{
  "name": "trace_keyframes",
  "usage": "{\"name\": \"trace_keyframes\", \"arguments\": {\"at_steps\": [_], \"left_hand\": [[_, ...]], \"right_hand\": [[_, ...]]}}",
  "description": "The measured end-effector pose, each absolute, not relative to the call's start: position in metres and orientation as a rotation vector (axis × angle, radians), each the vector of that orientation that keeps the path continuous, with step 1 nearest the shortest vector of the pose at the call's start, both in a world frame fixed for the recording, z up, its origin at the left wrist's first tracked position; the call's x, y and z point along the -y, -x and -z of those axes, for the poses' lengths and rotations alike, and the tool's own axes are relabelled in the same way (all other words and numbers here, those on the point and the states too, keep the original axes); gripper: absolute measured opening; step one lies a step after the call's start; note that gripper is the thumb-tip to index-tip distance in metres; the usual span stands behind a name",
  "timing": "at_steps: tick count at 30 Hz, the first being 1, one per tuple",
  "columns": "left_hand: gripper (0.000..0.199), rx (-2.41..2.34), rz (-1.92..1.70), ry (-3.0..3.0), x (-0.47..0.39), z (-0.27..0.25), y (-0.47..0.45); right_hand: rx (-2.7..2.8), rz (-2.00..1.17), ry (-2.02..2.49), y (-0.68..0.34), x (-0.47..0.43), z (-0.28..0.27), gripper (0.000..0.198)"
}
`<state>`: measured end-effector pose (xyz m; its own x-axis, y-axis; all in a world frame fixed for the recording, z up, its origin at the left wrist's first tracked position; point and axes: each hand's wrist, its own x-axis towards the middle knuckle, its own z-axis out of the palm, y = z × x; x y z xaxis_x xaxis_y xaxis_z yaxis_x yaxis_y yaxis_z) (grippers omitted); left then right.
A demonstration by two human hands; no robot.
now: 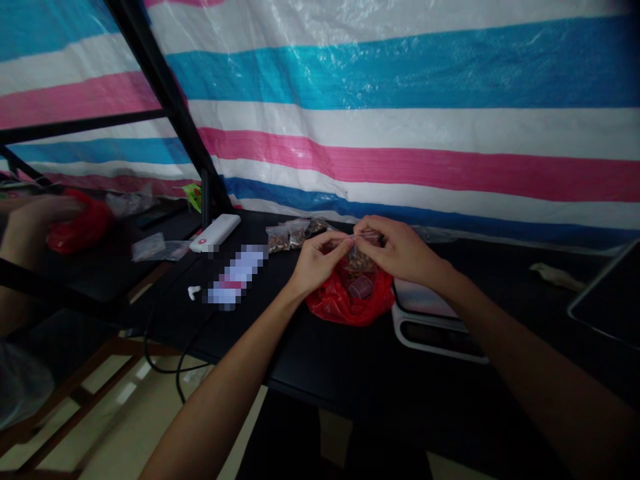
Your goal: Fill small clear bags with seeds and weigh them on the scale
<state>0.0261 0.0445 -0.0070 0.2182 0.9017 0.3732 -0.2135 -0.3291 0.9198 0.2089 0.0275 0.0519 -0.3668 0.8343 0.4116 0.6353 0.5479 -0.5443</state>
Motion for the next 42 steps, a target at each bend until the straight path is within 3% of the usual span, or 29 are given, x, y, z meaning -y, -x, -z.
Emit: {"name": "trace_keyframes", "arguments": {"at_steps": [6,8,12,17,20,25,30,35,42], "left_hand": [[0.029,-1.032,-1.767,-1.182,-0.060,0.004,-0.007],[0.024,-1.201,-1.891,-1.102,-0.068,0.006,0.004],[0.016,-1.509,-1.785,-1.312,-0.076,0.014,0.017],[0.040,-1.958,-1.719,-1.638,-0.069,0.019,0.015],[0.040,-2.048,-1.725,-1.670,-0.064,0.016,0.012],[0.024,-1.754,-1.848,-1.852,-0.061,0.013,0.006],[0.023,-1.163,-1.590,-2.014,-0.051,0.007,-0.005],[0.031,-0.957,-1.235,-2.120,-0.040,0.004,-0.013],[0.031,-0.876,-1.270,-1.917,-0.040,0.007,-0.018]], "right_hand": [[1.998,-0.367,1.381,-0.242,-0.043,-0.064,0.036],[2.015,-0.283,1.585,-0.275,-0.051,-0.071,0.035],[2.032,-0.149,1.879,-0.343,-0.066,-0.070,0.029],[2.127,-0.154,2.093,-0.381,-0.078,-0.036,0.035],[2.100,-0.094,2.177,-0.380,-0.080,-0.022,0.040],[2.033,-0.213,2.012,-0.361,-0.073,-0.039,0.012],[2.072,-0.323,1.683,-0.310,-0.056,-0.075,0.023],[2.085,-0.592,1.271,-0.242,-0.035,-0.074,0.017],[2.261,-0.799,1.070,-0.210,-0.024,-0.054,0.015]]}}
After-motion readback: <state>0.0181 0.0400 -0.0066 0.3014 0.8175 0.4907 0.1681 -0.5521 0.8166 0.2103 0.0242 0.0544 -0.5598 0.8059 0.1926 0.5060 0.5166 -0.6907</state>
